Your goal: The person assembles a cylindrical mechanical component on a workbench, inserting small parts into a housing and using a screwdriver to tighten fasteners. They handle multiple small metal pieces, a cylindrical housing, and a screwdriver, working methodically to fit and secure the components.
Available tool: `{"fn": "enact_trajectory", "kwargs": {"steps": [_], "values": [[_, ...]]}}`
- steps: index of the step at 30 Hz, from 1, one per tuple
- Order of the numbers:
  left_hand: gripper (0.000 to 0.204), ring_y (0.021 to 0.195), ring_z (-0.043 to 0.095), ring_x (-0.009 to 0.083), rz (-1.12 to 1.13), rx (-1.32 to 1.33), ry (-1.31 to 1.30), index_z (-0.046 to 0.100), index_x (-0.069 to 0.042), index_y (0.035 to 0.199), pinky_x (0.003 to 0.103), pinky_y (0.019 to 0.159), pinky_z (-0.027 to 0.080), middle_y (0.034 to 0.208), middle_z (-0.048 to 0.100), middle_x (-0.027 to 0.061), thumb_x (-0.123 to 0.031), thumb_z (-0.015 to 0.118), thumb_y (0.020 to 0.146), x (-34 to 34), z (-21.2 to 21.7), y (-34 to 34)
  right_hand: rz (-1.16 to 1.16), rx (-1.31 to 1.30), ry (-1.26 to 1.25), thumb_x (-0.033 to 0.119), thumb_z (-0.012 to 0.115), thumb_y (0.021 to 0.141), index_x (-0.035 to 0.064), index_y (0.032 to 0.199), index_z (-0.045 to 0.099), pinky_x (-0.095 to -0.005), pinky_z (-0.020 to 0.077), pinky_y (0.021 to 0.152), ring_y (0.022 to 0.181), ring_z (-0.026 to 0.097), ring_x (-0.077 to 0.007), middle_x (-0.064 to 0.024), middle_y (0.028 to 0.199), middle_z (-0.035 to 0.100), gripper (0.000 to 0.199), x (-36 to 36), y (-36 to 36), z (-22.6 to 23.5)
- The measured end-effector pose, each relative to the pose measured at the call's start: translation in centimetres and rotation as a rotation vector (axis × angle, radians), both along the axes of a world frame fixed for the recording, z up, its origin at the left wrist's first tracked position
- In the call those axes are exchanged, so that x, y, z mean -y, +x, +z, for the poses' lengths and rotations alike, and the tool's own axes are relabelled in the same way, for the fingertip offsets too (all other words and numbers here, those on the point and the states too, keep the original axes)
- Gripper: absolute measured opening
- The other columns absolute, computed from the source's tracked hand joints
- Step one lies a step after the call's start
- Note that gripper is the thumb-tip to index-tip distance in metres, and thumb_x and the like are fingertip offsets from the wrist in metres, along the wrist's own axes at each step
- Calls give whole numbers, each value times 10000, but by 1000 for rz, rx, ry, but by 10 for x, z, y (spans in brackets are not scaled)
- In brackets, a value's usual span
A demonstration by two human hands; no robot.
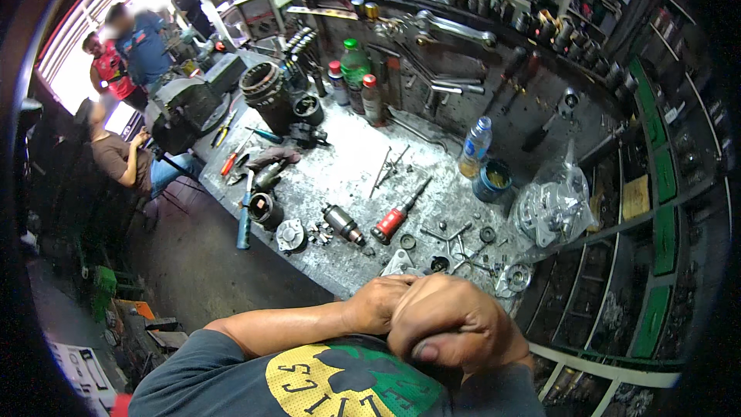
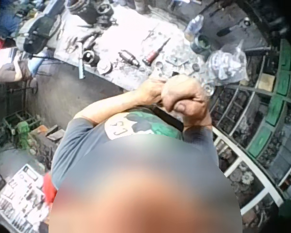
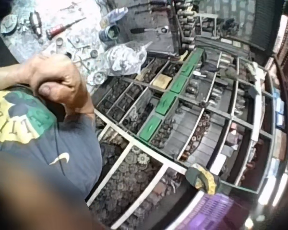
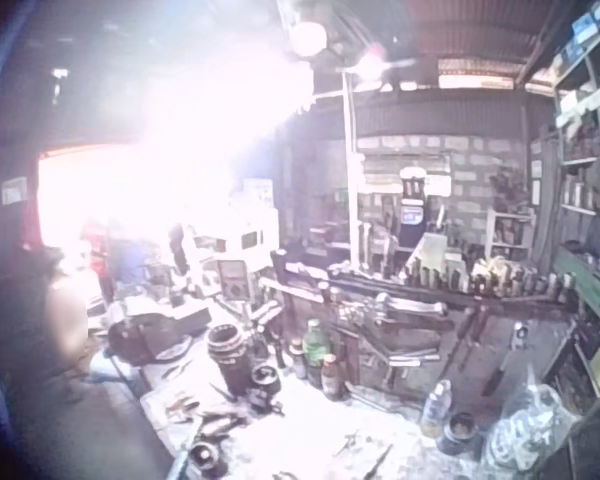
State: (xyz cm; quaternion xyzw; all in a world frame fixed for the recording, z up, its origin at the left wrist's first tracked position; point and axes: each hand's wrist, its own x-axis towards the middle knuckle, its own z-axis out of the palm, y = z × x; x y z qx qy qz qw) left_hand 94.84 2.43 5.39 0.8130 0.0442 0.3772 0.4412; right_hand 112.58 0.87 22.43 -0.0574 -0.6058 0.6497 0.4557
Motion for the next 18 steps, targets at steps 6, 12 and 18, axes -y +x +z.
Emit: {"fn": "enact_trajectory", "kwargs": {"steps": [6,12,18], "values": [[364,971,785,322,15,-19,-29,761,-37,1207,528,1138,568,1003,790,118,-54,789,845,0,-5,-2,38,0,114,94,662,936,-38,896,717,-440,503,607,628,665,-341,-141,749,664,149,-12,8,-3],[373,930,782,282,7,-37,-43,759,-41,1214,514,1144,560,960,780,89,-67,809,845,-4,4,-2,-12,-3,195,136,642,1001,-94,905,718,-432,322,475,483,538,-279,-102,666,593,261,-11,3,-6],[349,906,783,280,5,-64,-52,761,-36,1203,517,1149,555,925,776,87,-50,790,855,-5,6,-2,-91,31,167,115,651,998,-82,887,711,-432,314,464,471,521,-277,-95,653,580,234,-7,6,-5]]}}
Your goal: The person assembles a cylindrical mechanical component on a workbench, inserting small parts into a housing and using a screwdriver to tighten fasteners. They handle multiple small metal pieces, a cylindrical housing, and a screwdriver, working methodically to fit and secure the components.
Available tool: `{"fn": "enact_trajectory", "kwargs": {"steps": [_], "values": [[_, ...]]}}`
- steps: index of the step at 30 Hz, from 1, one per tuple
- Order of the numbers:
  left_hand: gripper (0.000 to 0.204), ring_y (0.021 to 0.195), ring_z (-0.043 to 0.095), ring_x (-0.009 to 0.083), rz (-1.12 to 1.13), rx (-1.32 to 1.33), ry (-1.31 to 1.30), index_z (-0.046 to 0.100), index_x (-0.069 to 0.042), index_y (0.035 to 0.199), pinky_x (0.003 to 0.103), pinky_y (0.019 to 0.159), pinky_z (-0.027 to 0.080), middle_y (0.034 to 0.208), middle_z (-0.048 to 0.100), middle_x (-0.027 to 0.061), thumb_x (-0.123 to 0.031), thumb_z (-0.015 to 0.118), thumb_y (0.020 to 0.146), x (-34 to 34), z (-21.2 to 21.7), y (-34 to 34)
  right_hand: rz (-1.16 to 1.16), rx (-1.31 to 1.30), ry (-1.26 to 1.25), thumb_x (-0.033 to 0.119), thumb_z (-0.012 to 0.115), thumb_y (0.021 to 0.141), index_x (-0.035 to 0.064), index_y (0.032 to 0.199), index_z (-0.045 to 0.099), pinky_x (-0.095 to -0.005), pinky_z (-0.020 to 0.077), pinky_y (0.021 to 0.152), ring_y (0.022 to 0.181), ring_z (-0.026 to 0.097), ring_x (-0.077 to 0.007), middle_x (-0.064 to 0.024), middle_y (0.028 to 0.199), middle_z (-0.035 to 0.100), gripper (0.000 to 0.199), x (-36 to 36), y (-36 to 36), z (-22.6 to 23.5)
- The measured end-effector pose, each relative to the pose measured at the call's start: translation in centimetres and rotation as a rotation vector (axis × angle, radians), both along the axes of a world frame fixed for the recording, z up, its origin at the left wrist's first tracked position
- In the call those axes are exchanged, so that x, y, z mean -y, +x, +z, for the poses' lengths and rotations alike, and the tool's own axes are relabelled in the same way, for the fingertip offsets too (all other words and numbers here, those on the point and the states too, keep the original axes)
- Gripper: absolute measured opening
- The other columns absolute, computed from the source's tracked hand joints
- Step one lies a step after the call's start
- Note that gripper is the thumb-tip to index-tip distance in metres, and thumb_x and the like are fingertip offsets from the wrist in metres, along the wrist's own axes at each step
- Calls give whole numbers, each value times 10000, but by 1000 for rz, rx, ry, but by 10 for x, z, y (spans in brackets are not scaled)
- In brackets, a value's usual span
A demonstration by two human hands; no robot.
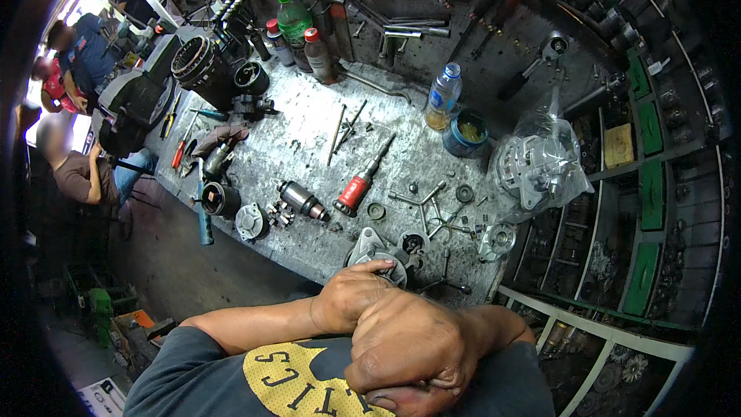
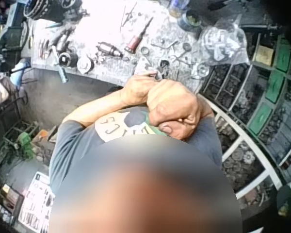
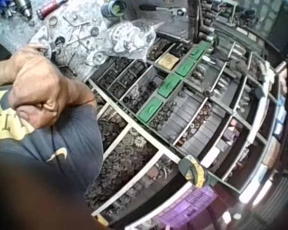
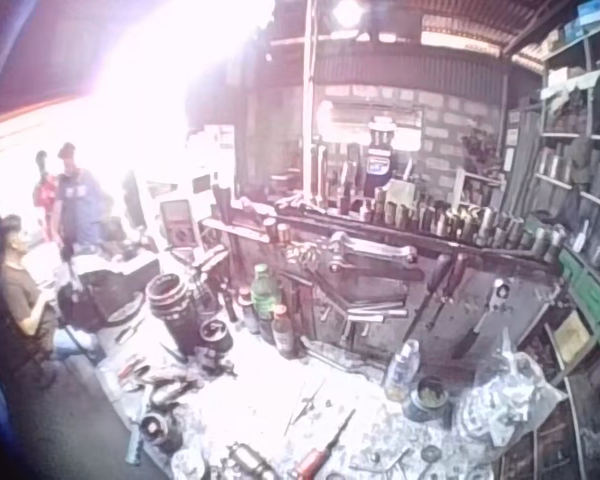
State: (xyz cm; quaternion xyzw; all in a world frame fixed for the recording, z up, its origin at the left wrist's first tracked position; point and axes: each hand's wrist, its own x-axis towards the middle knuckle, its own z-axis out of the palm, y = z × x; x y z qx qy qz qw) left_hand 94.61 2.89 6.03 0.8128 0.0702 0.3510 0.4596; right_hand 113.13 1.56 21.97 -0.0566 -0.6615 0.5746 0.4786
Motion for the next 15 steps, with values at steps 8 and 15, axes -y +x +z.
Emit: {"fn": "enact_trajectory", "kwargs": {"steps": [8,15], "values": [[374,908,786,290,-13,0,-12,768,-18,1200,527,1178,539,942,788,100,-54,797,829,-2,0,1,-100,-14,-29,108,665,991,-88,885,707,-430,339,462,464,517,-283,-105,638,569,226,-1,-4,5],[373,893,781,302,9,8,9,770,-23,1204,541,1171,539,910,776,104,-57,803,835,1,-3,0,-217,20,-61,125,675,986,-24,823,703,-415,404,481,490,570,-277,-84,645,608,223,12,-6,-2]]}}
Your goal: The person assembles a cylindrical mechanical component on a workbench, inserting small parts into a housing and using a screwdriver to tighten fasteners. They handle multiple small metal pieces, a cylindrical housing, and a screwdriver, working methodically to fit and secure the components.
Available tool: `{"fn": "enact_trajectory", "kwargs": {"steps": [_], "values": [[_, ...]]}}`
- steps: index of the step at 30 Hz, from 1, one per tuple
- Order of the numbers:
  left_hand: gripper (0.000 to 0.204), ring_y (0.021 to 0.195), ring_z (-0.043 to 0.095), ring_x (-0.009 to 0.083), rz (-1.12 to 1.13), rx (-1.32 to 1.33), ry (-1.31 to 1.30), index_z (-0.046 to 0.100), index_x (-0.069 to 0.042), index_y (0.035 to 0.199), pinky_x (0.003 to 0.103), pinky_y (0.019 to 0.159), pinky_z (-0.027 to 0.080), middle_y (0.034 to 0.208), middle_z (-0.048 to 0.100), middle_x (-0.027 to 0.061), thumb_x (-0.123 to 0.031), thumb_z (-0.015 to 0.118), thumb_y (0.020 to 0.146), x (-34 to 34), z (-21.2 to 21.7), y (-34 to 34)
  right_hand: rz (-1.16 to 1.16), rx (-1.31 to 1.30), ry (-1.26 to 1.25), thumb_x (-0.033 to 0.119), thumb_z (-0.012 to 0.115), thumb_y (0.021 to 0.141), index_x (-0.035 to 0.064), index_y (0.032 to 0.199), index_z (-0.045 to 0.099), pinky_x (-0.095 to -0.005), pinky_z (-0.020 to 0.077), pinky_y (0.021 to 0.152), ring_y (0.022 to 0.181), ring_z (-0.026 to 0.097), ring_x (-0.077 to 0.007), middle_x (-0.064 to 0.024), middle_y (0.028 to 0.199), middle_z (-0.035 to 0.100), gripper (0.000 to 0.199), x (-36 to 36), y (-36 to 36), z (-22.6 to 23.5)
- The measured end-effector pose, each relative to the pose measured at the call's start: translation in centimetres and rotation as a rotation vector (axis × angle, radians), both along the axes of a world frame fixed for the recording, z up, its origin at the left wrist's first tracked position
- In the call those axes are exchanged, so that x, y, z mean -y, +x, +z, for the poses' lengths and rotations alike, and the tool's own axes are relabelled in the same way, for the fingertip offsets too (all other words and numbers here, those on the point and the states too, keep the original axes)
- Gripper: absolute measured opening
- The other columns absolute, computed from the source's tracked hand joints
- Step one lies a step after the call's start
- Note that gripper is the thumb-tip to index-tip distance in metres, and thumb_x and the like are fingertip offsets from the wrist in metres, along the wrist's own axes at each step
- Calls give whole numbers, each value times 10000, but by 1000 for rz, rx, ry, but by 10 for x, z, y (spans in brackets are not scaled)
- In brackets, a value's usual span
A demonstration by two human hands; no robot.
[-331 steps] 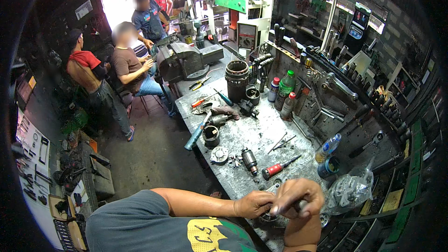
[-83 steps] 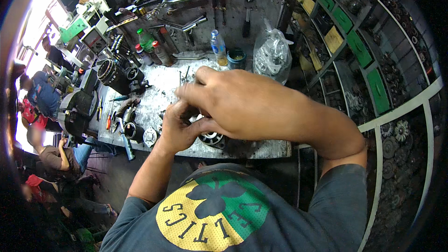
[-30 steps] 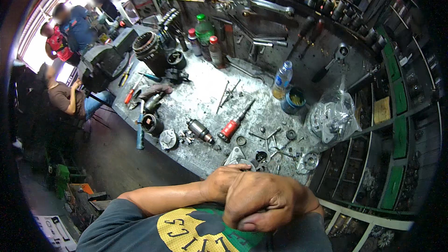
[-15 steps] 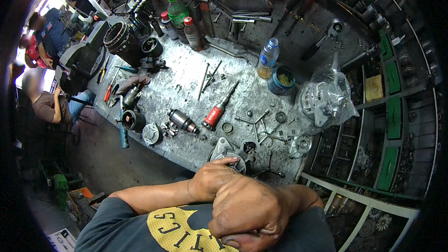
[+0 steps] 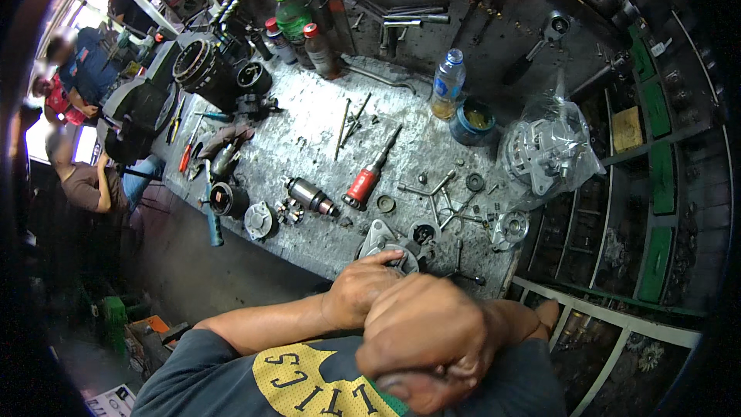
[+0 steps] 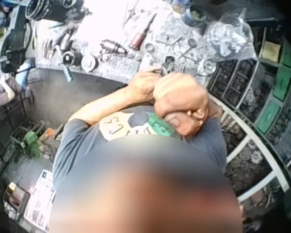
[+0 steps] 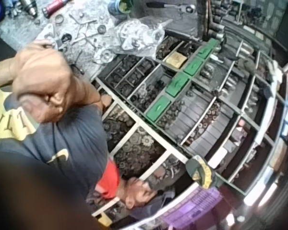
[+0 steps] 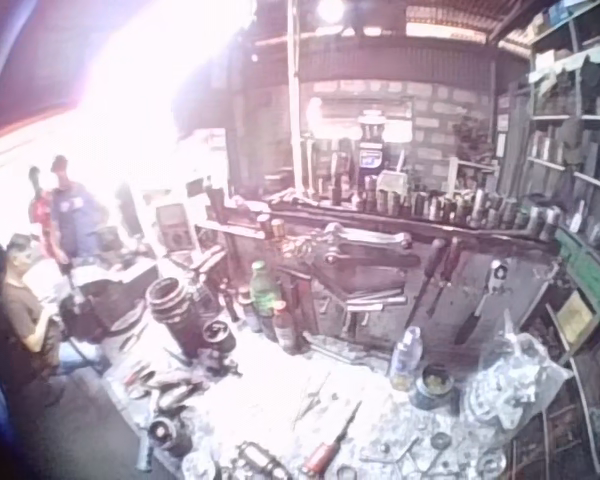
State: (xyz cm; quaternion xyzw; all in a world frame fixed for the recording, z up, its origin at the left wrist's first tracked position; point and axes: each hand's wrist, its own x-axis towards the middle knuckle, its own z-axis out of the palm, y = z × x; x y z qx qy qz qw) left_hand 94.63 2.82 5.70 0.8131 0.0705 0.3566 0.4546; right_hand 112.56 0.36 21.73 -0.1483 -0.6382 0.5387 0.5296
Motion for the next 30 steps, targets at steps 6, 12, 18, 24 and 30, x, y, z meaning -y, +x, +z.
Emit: {"fn": "enact_trajectory", "kwargs": {"steps": [6,12,18,24,30], "values": [[147,913,776,348,95,-22,46,767,-81,1120,533,1099,582,949,782,129,-112,766,976,4,4,2,-435,142,-196,502,761,987,-4,828,724,-377,576,650,636,698,-253,-98,635,647,532,25,-9,15],[223,985,776,413,186,21,109,753,-67,1206,510,1041,598,1024,793,162,-89,751,984,17,24,-1,-497,234,-255,736,877,828,22,1609,496,-368,531,977,1164,666,-216,-148,1280,664,1125,73,-8,3],[212,778,637,99,481,214,-472,726,2,1187,292,710,523,877,694,25,-164,597,1161,2,33,-44,-783,259,-111,539,906,892,65,1735,317,-423,491,1109,1280,648,-266,-160,1420,628,1133,111,32,-28],[250,642,407,19,898,-155,-428,738,-35,1137,250,555,301,733,489,-89,-231,588,1179,-32,-21,-127,-806,789,-372,152,863,942,80,1687,425,-397,576,1007,1126,691,-250,-161,1358,653,867,159,83,-97],[408,750,672,386,1023,-659,-387,718,70,930,533,755,501,812,710,257,-308,659,1072,-65,-107,-128,-705,1023,-624,203,837,962,73,1679,421,-458,581,1012,1132,706,-369,-247,1435,620,839,183,70,-144]]}}
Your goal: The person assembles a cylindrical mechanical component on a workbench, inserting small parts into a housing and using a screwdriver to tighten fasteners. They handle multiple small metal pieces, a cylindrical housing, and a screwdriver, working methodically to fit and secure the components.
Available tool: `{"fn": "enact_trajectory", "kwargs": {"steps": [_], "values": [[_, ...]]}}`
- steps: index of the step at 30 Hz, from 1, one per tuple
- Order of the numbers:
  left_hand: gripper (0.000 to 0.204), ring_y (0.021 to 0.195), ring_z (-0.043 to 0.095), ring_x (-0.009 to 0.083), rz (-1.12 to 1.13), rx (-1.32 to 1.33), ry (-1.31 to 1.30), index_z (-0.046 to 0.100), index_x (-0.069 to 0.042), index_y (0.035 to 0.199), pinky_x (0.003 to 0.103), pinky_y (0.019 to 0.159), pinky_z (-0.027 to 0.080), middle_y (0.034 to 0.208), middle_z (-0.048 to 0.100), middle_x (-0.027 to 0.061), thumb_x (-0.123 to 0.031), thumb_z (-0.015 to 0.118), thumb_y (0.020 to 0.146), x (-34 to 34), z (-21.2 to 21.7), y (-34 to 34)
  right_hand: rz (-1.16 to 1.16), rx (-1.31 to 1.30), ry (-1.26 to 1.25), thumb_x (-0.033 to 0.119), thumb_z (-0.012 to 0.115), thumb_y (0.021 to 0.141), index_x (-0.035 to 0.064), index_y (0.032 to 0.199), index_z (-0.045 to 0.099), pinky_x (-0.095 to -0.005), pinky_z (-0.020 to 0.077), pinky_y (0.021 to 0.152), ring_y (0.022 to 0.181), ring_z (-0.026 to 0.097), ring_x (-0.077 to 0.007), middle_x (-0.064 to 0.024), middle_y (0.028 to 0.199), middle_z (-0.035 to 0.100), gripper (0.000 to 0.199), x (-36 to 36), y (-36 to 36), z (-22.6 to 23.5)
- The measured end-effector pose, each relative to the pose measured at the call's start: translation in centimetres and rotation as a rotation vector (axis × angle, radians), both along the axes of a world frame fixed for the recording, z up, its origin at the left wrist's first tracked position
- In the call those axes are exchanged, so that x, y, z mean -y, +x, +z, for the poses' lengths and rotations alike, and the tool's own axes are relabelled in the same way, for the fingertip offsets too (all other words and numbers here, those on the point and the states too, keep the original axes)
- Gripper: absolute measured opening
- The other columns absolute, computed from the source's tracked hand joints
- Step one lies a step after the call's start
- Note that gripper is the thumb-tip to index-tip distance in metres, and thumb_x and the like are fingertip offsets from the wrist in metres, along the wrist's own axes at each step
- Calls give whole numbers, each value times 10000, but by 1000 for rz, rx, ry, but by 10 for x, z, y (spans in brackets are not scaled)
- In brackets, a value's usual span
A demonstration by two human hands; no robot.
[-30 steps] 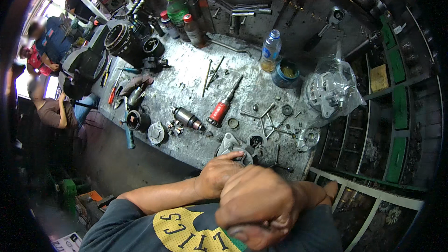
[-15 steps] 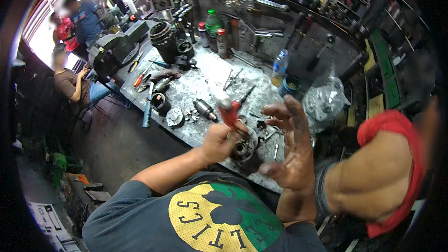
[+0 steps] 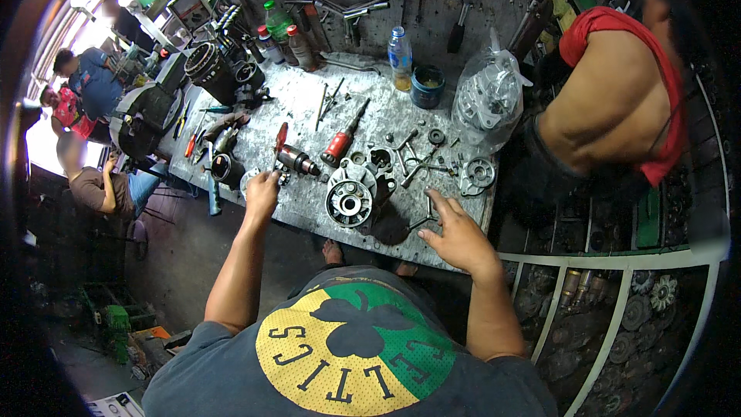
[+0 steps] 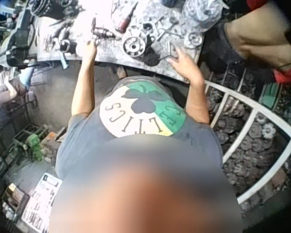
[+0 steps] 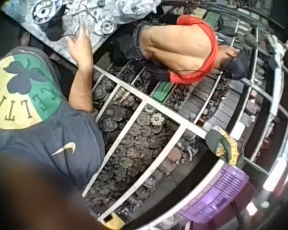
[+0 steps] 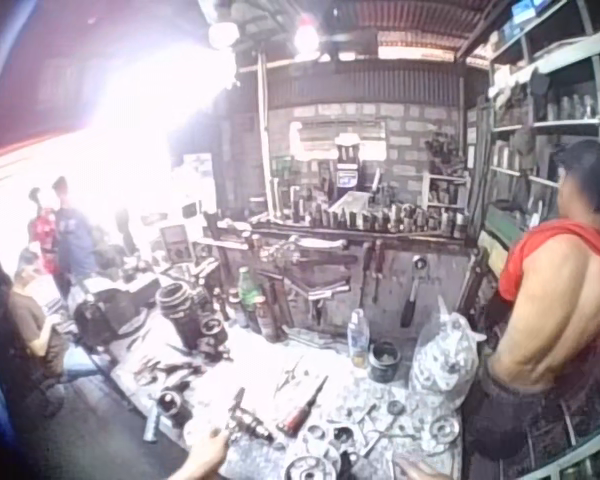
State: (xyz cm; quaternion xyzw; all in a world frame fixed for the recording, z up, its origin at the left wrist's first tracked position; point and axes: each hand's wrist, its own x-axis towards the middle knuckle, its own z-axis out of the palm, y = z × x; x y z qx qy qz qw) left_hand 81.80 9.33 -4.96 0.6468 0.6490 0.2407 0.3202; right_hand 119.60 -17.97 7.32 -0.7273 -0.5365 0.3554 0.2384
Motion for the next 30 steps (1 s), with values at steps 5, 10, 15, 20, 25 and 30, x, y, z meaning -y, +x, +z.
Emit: {"fn": "enact_trajectory", "kwargs": {"steps": [5,10,15,20,25,30], "values": [[382,1033,764,479,16,-44,25,779,66,1093,544,921,563,989,781,314,-290,647,1061,-49,-21,47,64,68,-46,260,820,975,83,1680,415,-481,537,1092,1234,670,-457,-282,1463,601,832,-9,-8,0],[355,893,795,380,10,49,-30,746,66,1047,498,798,592,972,799,249,-263,622,1096,-65,-18,70,76,119,7,269,815,982,92,1682,415,-489,526,1121,1306,642,-487,-302,1471,602,826,-5,-10,-5],[287,682,667,135,-59,536,-17,705,43,1148,340,623,550,807,675,55,-202,556,1158,-27,6,67,-23,28,-56,215,824,978,81,1673,443,-450,542,1112,1255,682,-405,-267,1436,634,804,11,-15,-13],[245,732,610,92,-394,728,291,696,1,1278,285,671,515,837,644,2,-184,575,1171,39,72,64,-339,-524,321,174,849,985,48,1681,424,-411,546,1095,1218,689,-262,-206,1415,651,825,-12,-32,21],[201,892,747,351,-864,520,570,712,-24,1244,439,799,586,1038,767,157,-43,696,1044,73,135,96,-51,-978,965,335,780,1067,51,1685,388,-445,511,1161,1229,691,-291,-208,1388,647,785,-82,-74,88],[509,1427,600,399,-974,405,529,648,-62,1419,481,1177,493,1480,645,214,-104,813,940,75,146,96,69,-1122,1034,454,687,1111,18,1189,586,-296,467,601,658,540,-107,-40,838,564,454,-125,-103,118]]}}
